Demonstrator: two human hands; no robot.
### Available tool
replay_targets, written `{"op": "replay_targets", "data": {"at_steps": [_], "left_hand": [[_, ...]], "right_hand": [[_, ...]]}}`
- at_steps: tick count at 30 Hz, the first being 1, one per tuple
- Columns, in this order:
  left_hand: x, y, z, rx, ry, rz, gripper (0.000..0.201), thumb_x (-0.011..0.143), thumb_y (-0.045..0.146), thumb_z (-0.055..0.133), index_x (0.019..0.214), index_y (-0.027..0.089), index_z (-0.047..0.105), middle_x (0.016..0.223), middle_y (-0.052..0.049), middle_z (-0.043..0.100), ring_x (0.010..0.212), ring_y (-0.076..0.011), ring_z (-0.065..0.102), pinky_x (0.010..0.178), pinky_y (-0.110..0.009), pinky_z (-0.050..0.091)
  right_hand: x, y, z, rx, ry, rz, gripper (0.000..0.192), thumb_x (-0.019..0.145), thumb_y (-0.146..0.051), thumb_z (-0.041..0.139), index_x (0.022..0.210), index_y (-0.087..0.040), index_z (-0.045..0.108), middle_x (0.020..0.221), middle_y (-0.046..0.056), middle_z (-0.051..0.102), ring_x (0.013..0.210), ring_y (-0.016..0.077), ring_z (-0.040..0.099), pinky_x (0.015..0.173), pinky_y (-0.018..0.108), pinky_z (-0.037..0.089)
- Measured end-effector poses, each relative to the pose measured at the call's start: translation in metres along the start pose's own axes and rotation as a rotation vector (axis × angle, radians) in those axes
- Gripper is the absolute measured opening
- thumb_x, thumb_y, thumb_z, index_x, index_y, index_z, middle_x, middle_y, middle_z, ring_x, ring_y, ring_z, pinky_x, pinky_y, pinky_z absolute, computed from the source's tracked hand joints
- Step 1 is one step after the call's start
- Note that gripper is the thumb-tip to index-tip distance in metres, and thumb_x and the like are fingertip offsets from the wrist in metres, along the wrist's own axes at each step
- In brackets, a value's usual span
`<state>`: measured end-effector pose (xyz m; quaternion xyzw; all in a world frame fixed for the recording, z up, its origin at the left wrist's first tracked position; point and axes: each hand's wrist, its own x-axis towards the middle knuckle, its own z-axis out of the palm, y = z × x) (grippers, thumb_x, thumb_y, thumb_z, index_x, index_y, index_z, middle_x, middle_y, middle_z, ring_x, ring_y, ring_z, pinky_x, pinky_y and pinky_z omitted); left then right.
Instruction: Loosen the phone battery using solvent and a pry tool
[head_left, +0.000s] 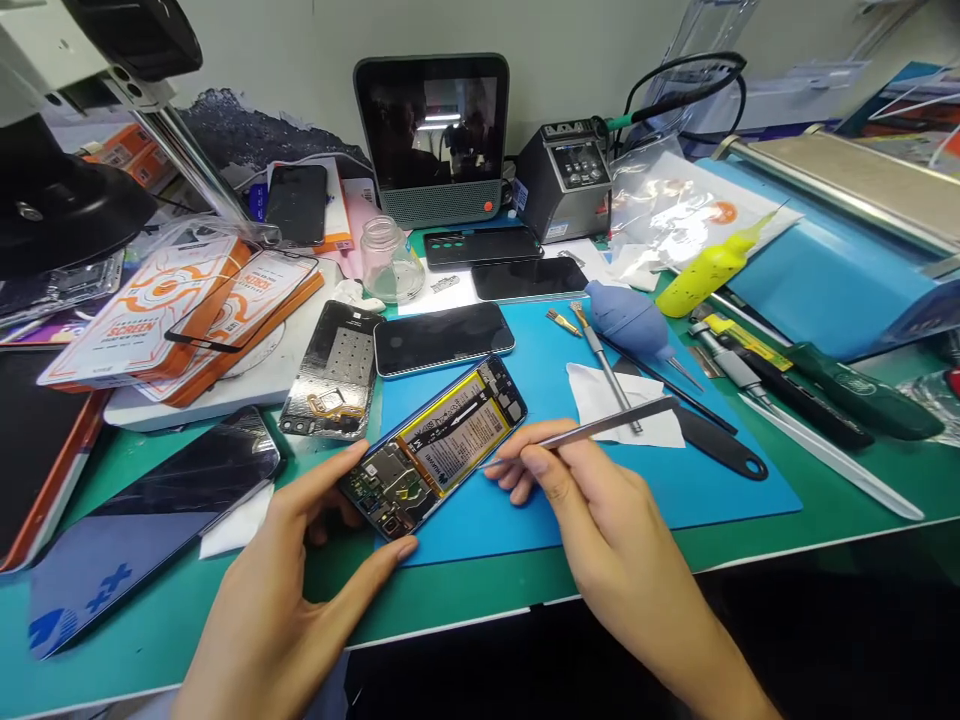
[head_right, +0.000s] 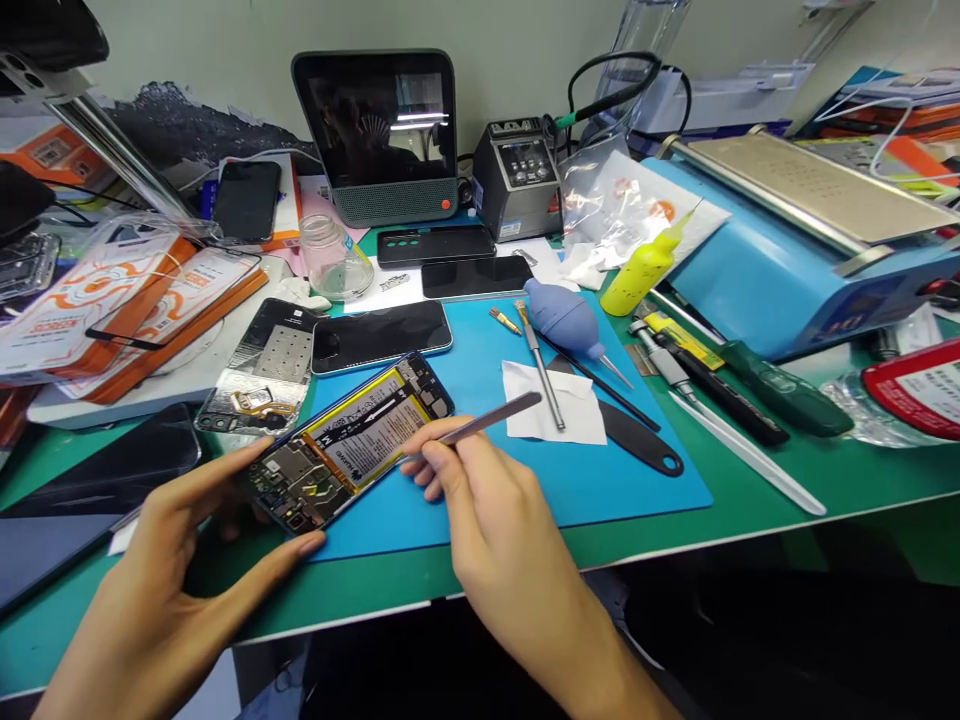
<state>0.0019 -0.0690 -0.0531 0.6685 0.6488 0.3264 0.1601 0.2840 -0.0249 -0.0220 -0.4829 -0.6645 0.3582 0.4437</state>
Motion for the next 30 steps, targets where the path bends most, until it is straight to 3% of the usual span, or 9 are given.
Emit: {"op": "replay_targets", "data": {"at_steps": [4,11,17,20,23,30], "left_hand": [[-0.001,0.007,0.000,0.032,0.006,-0.028,0.072,0.102,0.080,0.080,0.167,0.059,0.055,0.153,0.001,0.064,0.111,-0.0199,0.073,0.088,-0.028,0.073],[-0.003,0.004,-0.005,0.032,-0.005,-0.047,0.078,0.100,0.078,0.085,0.170,0.059,0.054,0.151,-0.001,0.065,0.112,-0.0238,0.073,0.081,-0.032,0.072],[-0.001,-0.006,-0.003,0.002,-0.062,-0.086,0.085,0.094,0.075,0.090,0.170,0.056,0.056,0.163,-0.002,0.070,0.118,-0.0345,0.078,0.083,-0.049,0.076],[0.000,-0.006,-0.003,-0.037,-0.076,-0.179,0.086,0.089,0.078,0.092,0.166,0.057,0.060,0.161,-0.002,0.073,0.127,-0.0427,0.076,0.090,-0.062,0.073],[0.002,-0.003,-0.004,-0.084,-0.083,-0.273,0.087,0.083,0.079,0.097,0.160,0.054,0.066,0.149,-0.003,0.079,0.121,-0.0431,0.077,0.097,-0.069,0.070],[0.004,-0.008,-0.010,-0.100,-0.110,-0.318,0.092,0.079,0.083,0.098,0.160,0.051,0.067,0.136,-0.005,0.079,0.108,-0.0372,0.072,0.100,-0.068,0.066]], "right_hand": [[-0.001,0.002,0.001,-0.009,-0.043,-0.025,0.025,0.125,-0.027,0.057,0.114,-0.029,0.080,0.110,-0.005,0.086,0.097,0.0054,0.083,0.089,0.013,0.064],[0.000,0.003,0.002,-0.012,-0.059,-0.022,0.026,0.126,-0.026,0.056,0.113,-0.028,0.079,0.110,-0.005,0.086,0.096,0.0058,0.083,0.088,0.014,0.065],[-0.001,0.000,0.001,-0.002,-0.029,-0.003,0.024,0.126,-0.025,0.056,0.114,-0.027,0.076,0.111,-0.004,0.085,0.095,0.0052,0.082,0.090,0.013,0.065],[0.001,0.000,0.002,0.016,-0.030,0.006,0.024,0.125,-0.026,0.058,0.114,-0.028,0.079,0.110,-0.004,0.086,0.094,0.0055,0.082,0.089,0.013,0.066],[0.005,0.001,0.003,0.043,0.029,0.071,0.028,0.126,-0.028,0.056,0.108,-0.025,0.077,0.104,-0.001,0.086,0.090,0.0079,0.085,0.084,0.015,0.068],[0.004,0.006,0.001,0.134,0.282,0.158,0.023,0.125,-0.034,0.064,0.112,-0.023,0.079,0.104,0.000,0.086,0.085,0.0090,0.084,0.080,0.017,0.070]]}}
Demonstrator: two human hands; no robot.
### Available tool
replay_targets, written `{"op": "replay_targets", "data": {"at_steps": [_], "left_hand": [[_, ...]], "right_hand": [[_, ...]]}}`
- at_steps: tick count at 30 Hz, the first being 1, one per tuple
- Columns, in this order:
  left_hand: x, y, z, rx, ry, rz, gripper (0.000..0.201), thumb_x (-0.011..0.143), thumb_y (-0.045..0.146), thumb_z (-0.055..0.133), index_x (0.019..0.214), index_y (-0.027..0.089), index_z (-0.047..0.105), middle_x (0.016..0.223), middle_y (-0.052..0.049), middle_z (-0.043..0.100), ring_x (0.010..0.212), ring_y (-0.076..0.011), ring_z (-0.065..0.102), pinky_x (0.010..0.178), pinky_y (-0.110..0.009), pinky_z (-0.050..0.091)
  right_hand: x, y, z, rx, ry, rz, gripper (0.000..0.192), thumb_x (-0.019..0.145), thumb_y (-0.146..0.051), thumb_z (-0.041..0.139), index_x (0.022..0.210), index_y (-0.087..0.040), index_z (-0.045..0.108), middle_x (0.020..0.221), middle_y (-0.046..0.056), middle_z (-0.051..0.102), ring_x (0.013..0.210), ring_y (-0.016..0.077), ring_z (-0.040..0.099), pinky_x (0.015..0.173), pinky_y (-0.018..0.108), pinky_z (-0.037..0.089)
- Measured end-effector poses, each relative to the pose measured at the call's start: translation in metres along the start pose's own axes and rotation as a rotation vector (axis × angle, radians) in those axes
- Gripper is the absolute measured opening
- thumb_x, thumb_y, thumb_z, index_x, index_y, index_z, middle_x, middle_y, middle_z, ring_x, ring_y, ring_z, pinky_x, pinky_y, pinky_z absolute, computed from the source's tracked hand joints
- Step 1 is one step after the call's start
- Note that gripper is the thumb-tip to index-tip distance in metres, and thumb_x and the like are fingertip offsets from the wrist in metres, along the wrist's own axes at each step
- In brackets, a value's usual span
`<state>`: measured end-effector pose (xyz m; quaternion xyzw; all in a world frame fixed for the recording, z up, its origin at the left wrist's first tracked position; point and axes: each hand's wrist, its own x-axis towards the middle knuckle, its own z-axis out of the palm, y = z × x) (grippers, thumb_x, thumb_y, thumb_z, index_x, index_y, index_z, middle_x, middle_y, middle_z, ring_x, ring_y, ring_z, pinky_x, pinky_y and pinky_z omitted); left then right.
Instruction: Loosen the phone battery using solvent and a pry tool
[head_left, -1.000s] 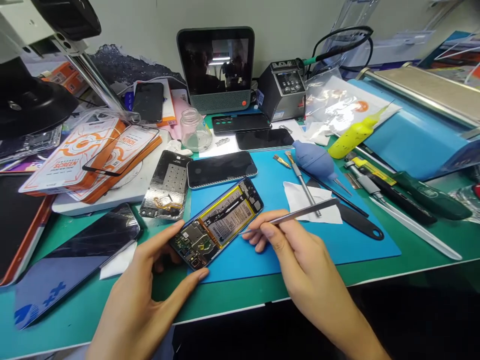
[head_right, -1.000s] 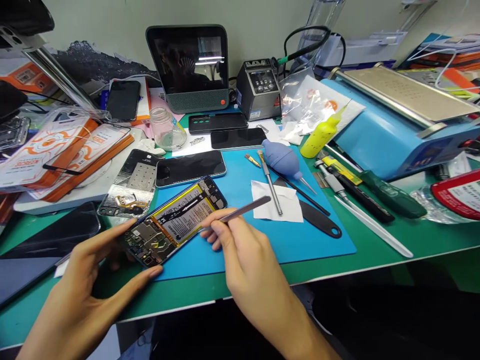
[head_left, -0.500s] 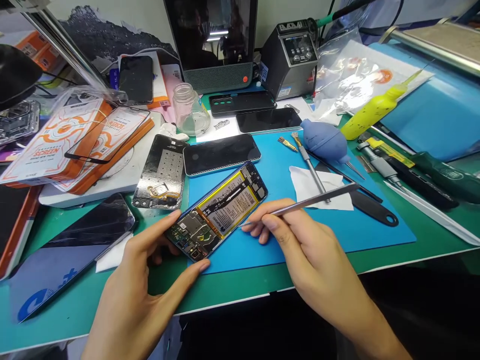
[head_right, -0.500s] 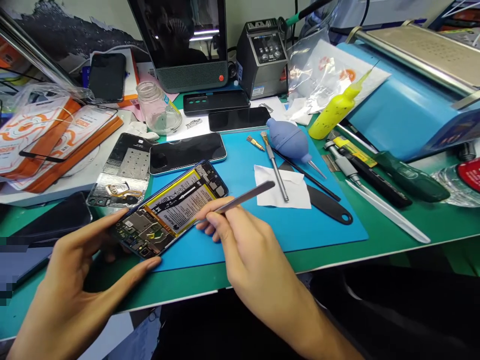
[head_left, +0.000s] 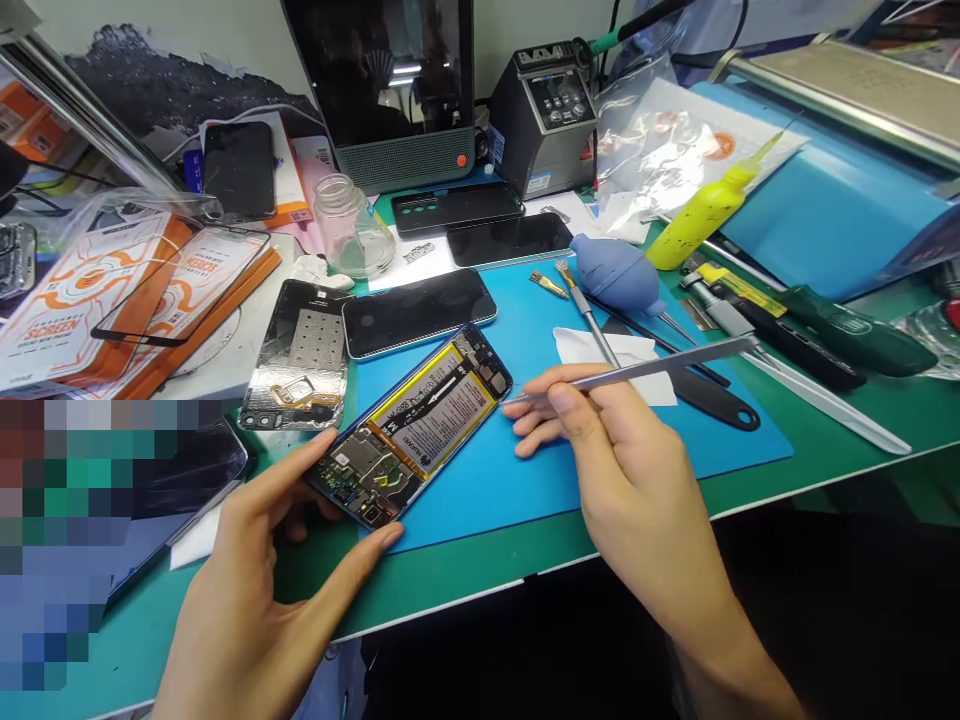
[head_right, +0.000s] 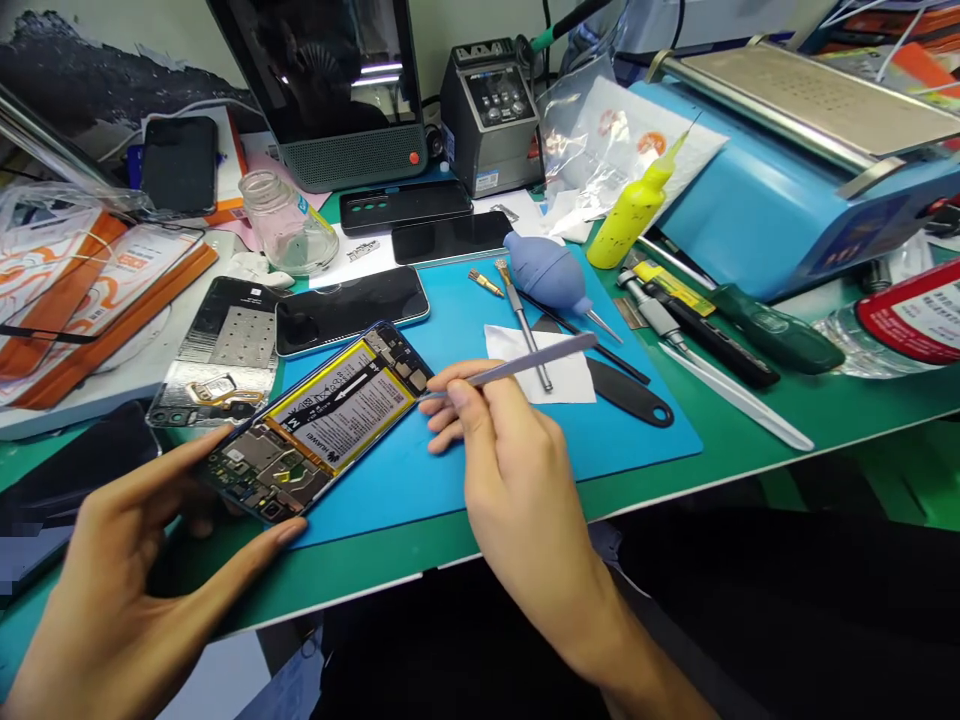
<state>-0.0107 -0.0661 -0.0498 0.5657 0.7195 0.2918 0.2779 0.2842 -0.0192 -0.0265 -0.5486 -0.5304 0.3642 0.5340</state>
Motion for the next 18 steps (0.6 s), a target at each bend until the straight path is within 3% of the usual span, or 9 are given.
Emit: {"op": "replay_targets", "data": {"at_steps": [3,7,12,14,16,18], "left_hand": [[0.002,-0.002,-0.002,0.016,-0.010,-0.029,0.100,0.077,0.086,0.097,0.164,0.051,0.064,0.131,-0.006,0.076,0.105,-0.0359,0.068,0.099,-0.067,0.065],[-0.002,0.011,0.003,-0.015,0.004,-0.022,0.096,0.078,0.086,0.096,0.162,0.054,0.063,0.124,-0.002,0.072,0.106,-0.0347,0.065,0.102,-0.066,0.061],[-0.012,0.029,0.009,-0.073,0.042,-0.020,0.100,0.087,0.084,0.092,0.174,0.058,0.050,0.123,0.000,0.069,0.116,-0.0343,0.063,0.125,-0.074,0.049],[-0.011,0.026,0.007,-0.074,0.036,-0.033,0.098,0.091,0.080,0.090,0.177,0.058,0.047,0.126,0.000,0.071,0.114,-0.0293,0.063,0.123,-0.062,0.058],[-0.008,0.021,0.003,-0.069,0.029,-0.001,0.096,0.094,0.074,0.090,0.178,0.057,0.048,0.133,0.000,0.073,0.112,-0.0215,0.067,0.109,-0.034,0.069],[-0.004,0.019,0.001,-0.104,0.022,0.063,0.092,0.095,0.066,0.092,0.177,0.055,0.052,0.141,0.001,0.075,0.113,-0.0140,0.073,0.098,-0.010,0.065]], "right_hand": [[-0.004,-0.001,-0.007,0.106,0.094,0.006,0.024,0.125,-0.041,0.063,0.114,-0.025,0.078,0.105,0.001,0.086,0.091,0.0128,0.084,0.079,0.023,0.071],[-0.006,-0.005,-0.017,0.185,0.045,0.018,0.027,0.122,-0.039,0.066,0.106,-0.025,0.082,0.086,0.002,0.081,0.074,0.0163,0.078,0.065,0.028,0.066],[-0.001,-0.001,-0.022,0.196,0.160,-0.049,0.014,0.120,-0.032,0.070,0.122,-0.031,0.084,0.108,0.000,0.083,0.095,0.0151,0.081,0.077,0.027,0.066],[0.000,0.002,-0.021,0.189,0.138,-0.028,0.014,0.120,-0.033,0.071,0.126,-0.031,0.084,0.121,0.002,0.085,0.107,0.0176,0.084,0.082,0.028,0.068],[0.000,0.003,-0.020,0.186,0.119,-0.012,0.019,0.122,-0.039,0.069,0.129,-0.030,0.084,0.128,0.004,0.085,0.116,0.0200,0.085,0.086,0.029,0.069],[-0.001,0.003,-0.020,0.195,0.127,-0.007,0.024,0.124,-0.044,0.065,0.131,-0.031,0.084,0.128,0.004,0.086,0.119,0.0209,0.085,0.088,0.029,0.068]]}}
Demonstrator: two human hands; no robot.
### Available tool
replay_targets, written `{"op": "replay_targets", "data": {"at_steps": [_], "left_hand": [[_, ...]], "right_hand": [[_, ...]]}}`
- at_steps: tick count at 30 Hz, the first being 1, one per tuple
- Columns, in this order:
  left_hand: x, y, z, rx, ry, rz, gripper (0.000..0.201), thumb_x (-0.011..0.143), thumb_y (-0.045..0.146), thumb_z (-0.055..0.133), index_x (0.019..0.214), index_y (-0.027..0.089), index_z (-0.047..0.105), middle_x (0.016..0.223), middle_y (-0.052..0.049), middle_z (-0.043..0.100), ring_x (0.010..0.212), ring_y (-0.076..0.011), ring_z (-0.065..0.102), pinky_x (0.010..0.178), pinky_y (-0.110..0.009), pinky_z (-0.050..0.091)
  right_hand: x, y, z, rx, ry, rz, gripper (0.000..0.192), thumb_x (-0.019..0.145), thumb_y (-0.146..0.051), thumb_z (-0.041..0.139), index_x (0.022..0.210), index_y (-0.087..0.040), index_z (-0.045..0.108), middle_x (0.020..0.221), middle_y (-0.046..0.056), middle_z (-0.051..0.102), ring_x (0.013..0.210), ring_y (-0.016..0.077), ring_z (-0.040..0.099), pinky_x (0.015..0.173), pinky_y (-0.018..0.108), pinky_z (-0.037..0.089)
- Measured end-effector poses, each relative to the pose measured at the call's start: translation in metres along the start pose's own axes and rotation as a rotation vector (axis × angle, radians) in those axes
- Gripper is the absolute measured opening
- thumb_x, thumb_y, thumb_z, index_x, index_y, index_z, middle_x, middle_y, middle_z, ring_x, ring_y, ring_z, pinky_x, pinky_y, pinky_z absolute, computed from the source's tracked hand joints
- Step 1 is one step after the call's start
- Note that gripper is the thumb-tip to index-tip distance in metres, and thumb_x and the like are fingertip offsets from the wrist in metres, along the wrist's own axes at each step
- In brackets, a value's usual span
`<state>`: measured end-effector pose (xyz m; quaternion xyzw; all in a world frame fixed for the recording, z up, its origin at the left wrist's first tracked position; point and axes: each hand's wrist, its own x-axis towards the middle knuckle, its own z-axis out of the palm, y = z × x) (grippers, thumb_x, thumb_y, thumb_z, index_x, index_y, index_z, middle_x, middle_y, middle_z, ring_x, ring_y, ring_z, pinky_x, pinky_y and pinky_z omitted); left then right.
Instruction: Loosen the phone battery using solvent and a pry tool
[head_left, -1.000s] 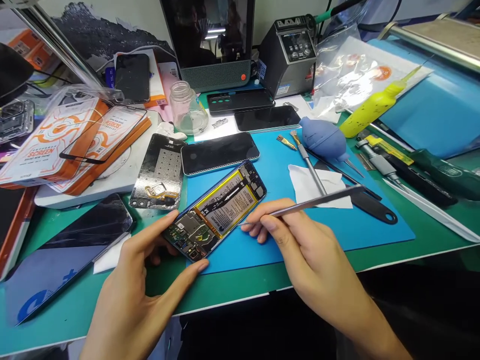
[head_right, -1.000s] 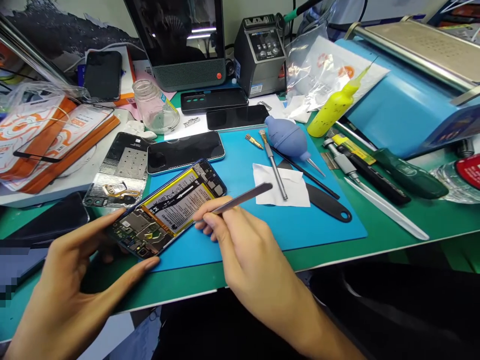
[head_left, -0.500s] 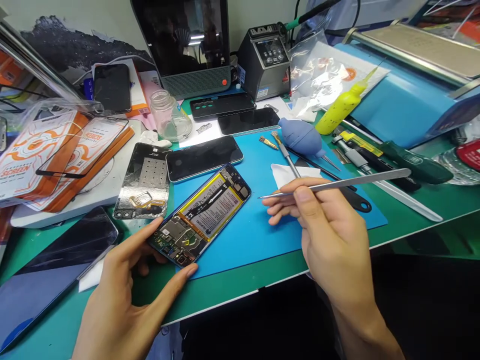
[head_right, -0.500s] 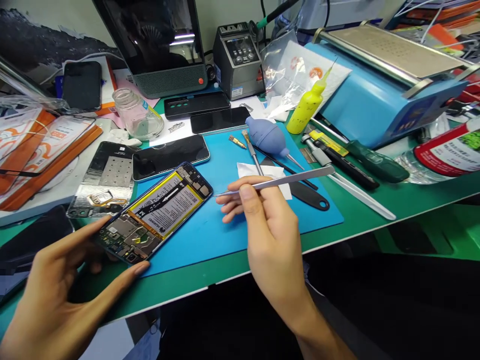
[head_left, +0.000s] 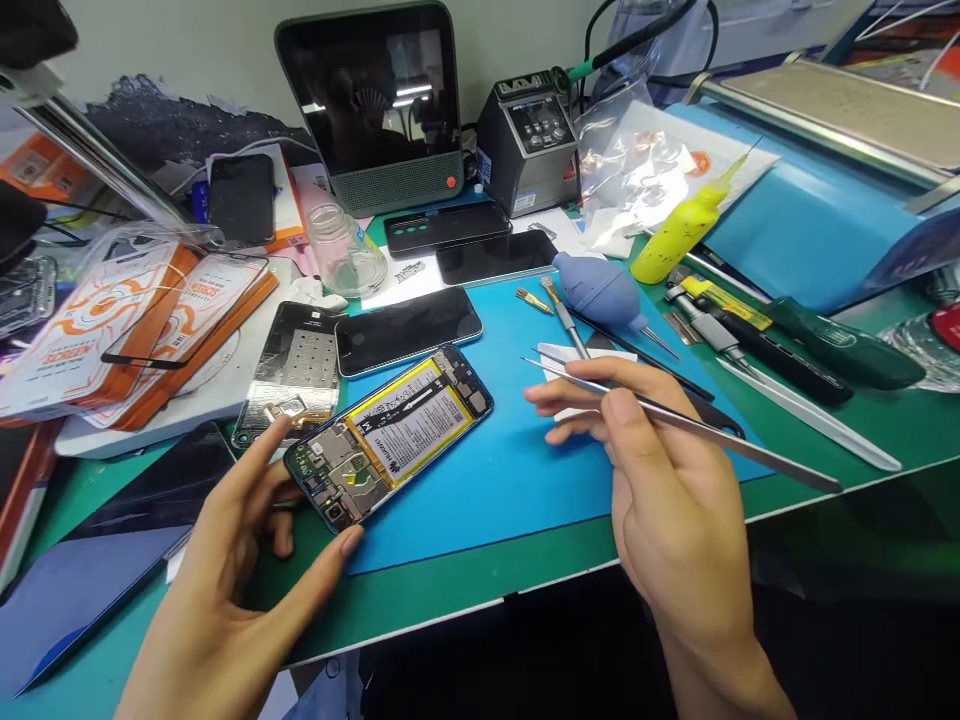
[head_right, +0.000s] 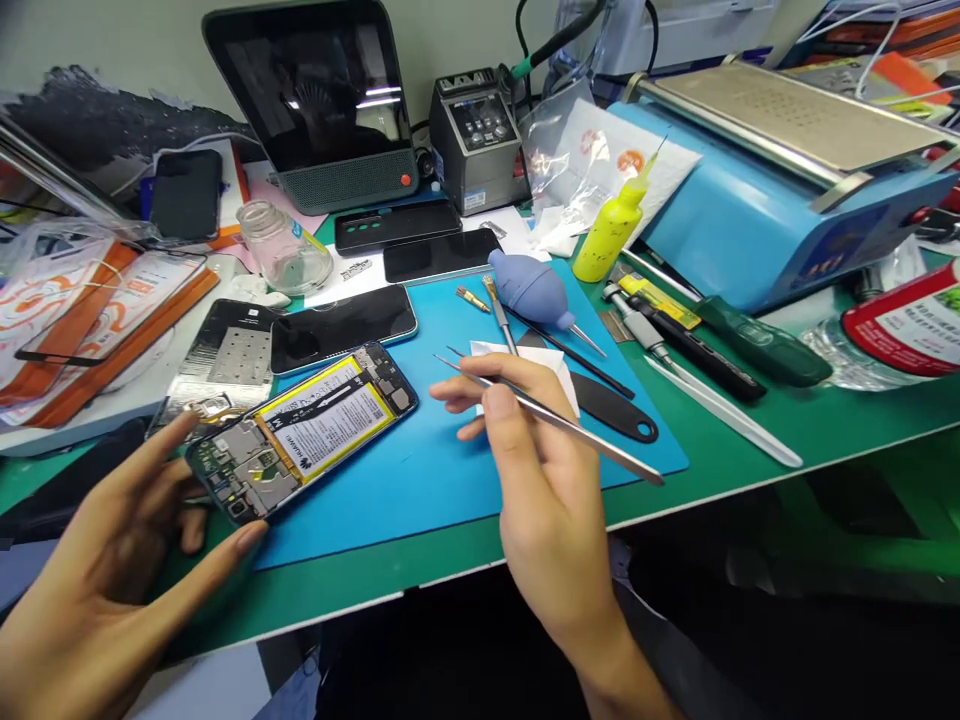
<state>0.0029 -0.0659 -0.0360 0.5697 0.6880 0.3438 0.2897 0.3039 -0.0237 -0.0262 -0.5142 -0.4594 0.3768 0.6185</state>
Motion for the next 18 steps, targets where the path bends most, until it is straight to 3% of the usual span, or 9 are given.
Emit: {"op": "replay_targets", "data": {"at_steps": [2,5,8,11,18], "left_hand": [[0.006,0.006,0.001,-0.083,0.008,0.025,0.094,0.092,0.060,0.097,0.176,0.054,0.055,0.157,0.003,0.075,0.122,-0.0119,0.079,0.104,-0.006,0.060],[0.015,0.023,0.009,-0.166,0.006,0.049,0.097,0.086,0.047,0.104,0.171,0.058,0.059,0.179,0.009,0.063,0.137,-0.0164,0.082,0.111,-0.015,0.064],[0.024,0.038,0.018,-0.236,0.060,0.122,0.085,0.091,0.035,0.099,0.166,0.057,0.065,0.173,0.012,0.069,0.161,-0.0177,0.069,0.123,-0.018,0.058],[0.030,0.047,0.025,-0.289,0.078,0.185,0.075,0.095,0.029,0.096,0.159,0.057,0.070,0.169,0.014,0.072,0.167,-0.0155,0.062,0.129,-0.018,0.055],[0.039,0.059,0.037,-0.313,0.099,0.307,0.099,0.086,0.029,0.109,0.168,0.059,0.063,0.180,0.014,0.063,0.170,-0.0154,0.059,0.131,-0.016,0.049]], "right_hand": [[-0.002,0.000,-0.002,0.024,0.014,0.006,0.027,0.125,-0.046,0.062,0.131,-0.032,0.085,0.122,0.004,0.087,0.114,0.0201,0.085,0.088,0.030,0.068],[-0.004,-0.001,-0.006,0.063,0.031,0.011,0.031,0.125,-0.050,0.062,0.128,-0.034,0.088,0.118,0.004,0.087,0.106,0.0187,0.082,0.088,0.030,0.068],[-0.006,0.000,-0.008,0.095,0.051,0.001,0.030,0.123,-0.050,0.064,0.125,-0.035,0.091,0.116,0.004,0.086,0.104,0.0181,0.081,0.087,0.029,0.066],[-0.006,0.002,-0.009,0.132,0.087,-0.028,0.028,0.122,-0.047,0.066,0.124,-0.035,0.092,0.114,0.004,0.086,0.104,0.0178,0.080,0.085,0.028,0.065],[-0.007,0.001,-0.006,0.192,0.131,-0.103,0.027,0.118,-0.049,0.072,0.119,-0.032,0.093,0.103,0.001,0.087,0.093,0.0160,0.083,0.078,0.028,0.064]]}}
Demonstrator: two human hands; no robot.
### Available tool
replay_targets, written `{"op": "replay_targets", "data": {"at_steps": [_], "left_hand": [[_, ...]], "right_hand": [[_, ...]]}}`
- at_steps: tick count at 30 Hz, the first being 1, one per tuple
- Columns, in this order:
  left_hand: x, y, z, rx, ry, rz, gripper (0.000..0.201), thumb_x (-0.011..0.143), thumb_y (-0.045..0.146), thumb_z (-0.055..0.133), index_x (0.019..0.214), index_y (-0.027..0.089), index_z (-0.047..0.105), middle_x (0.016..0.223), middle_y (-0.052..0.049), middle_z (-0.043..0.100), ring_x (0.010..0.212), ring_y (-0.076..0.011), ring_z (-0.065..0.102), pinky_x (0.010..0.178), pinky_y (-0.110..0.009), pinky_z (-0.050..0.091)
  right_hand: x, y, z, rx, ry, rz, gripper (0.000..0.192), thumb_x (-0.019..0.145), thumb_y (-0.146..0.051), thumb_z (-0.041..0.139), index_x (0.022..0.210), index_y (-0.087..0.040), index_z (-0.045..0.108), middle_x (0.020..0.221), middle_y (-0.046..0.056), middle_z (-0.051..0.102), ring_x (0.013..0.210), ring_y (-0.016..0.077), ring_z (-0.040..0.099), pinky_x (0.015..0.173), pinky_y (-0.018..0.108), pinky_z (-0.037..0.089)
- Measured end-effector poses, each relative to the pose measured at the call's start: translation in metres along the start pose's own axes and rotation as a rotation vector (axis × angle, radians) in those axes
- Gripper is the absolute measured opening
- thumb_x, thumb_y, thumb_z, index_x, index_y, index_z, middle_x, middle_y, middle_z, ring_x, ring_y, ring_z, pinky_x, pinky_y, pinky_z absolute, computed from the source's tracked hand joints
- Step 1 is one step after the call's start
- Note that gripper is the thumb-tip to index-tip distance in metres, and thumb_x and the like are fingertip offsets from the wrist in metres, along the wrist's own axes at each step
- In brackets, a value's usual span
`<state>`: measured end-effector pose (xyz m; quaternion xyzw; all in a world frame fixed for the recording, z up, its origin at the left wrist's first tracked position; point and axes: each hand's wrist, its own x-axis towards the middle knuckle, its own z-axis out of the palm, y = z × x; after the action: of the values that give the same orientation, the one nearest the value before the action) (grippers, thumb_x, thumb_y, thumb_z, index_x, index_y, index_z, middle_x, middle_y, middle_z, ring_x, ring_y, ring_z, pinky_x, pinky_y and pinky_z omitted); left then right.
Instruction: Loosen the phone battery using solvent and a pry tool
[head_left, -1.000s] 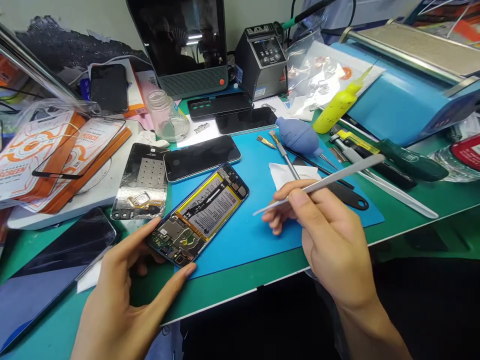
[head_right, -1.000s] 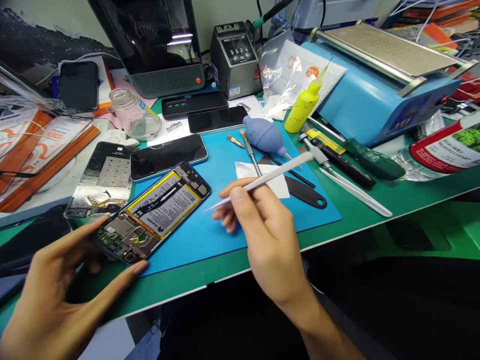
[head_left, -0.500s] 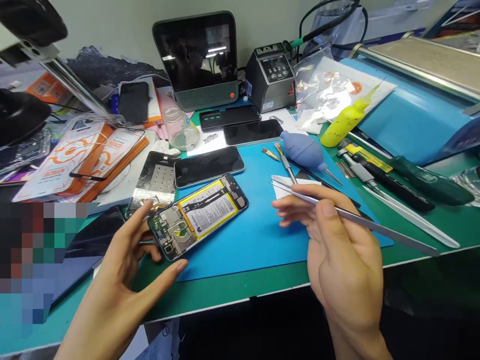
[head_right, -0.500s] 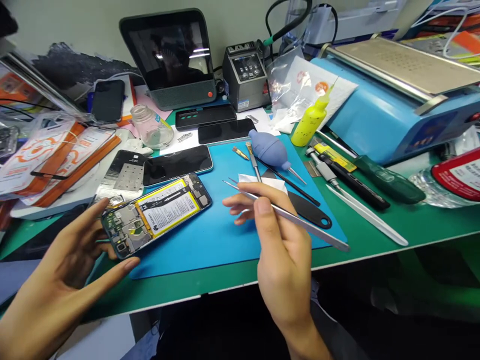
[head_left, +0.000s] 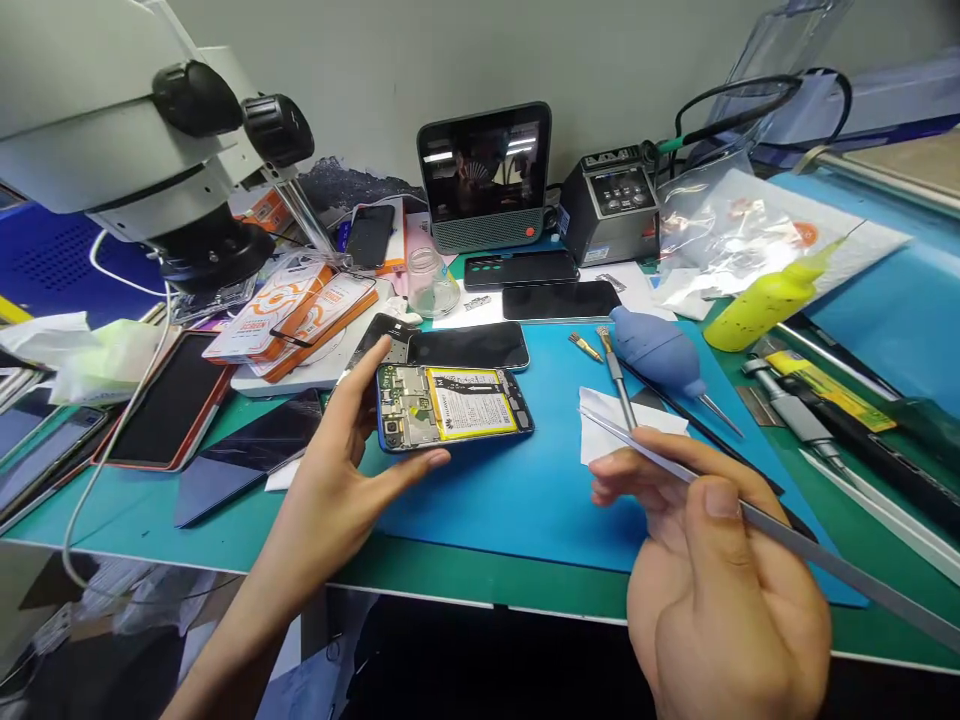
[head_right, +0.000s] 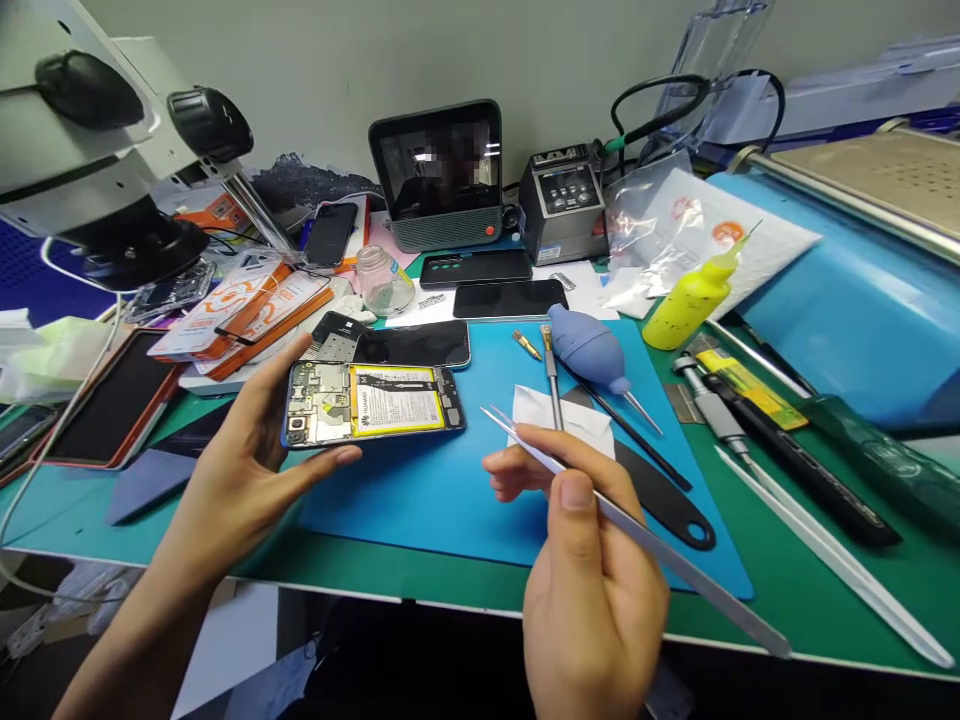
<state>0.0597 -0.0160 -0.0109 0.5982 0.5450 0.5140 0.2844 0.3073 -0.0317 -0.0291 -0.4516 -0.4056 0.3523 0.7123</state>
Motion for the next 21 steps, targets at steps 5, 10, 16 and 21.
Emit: {"op": "replay_targets", "data": {"at_steps": [5,10,16,21], "left_hand": [[0.001,0.001,0.012,-0.112,-0.034,0.063,0.106,0.089,0.021,0.106,0.173,0.061,0.055,0.178,0.012,0.066,0.157,-0.0145,0.071,0.127,-0.016,0.053],[0.001,0.009,0.026,-0.288,-0.057,0.110,0.107,0.085,0.013,0.108,0.170,0.057,0.061,0.176,0.010,0.068,0.165,-0.0209,0.066,0.127,-0.023,0.060],[0.007,0.012,0.017,-0.472,-0.073,0.062,0.081,0.095,0.023,0.102,0.167,0.043,0.069,0.183,-0.005,0.061,0.163,-0.0373,0.068,0.121,-0.042,0.073],[0.006,0.009,0.006,-0.565,-0.020,-0.090,0.059,0.097,0.056,0.098,0.148,0.031,0.084,0.177,-0.012,0.067,0.162,-0.0448,0.068,0.132,-0.057,0.065]], "right_hand": [[-0.002,-0.001,0.000,0.037,0.028,-0.032,0.026,0.116,-0.047,0.073,0.116,-0.030,0.093,0.101,0.000,0.087,0.089,0.0154,0.083,0.078,0.029,0.065],[-0.002,0.002,-0.002,0.095,0.130,-0.092,0.035,0.120,-0.045,0.063,0.108,-0.025,0.089,0.098,0.003,0.082,0.082,0.0175,0.078,0.077,0.035,0.065],[0.002,0.001,-0.018,0.031,-0.027,-0.047,0.045,0.114,-0.062,0.068,0.120,-0.021,0.083,0.108,0.013,0.079,0.098,0.0321,0.081,0.079,0.050,0.071],[-0.001,-0.003,-0.022,-0.015,-0.163,0.018,0.046,0.110,-0.064,0.077,0.121,-0.020,0.085,0.108,0.013,0.081,0.100,0.0329,0.083,0.079,0.049,0.074]]}}
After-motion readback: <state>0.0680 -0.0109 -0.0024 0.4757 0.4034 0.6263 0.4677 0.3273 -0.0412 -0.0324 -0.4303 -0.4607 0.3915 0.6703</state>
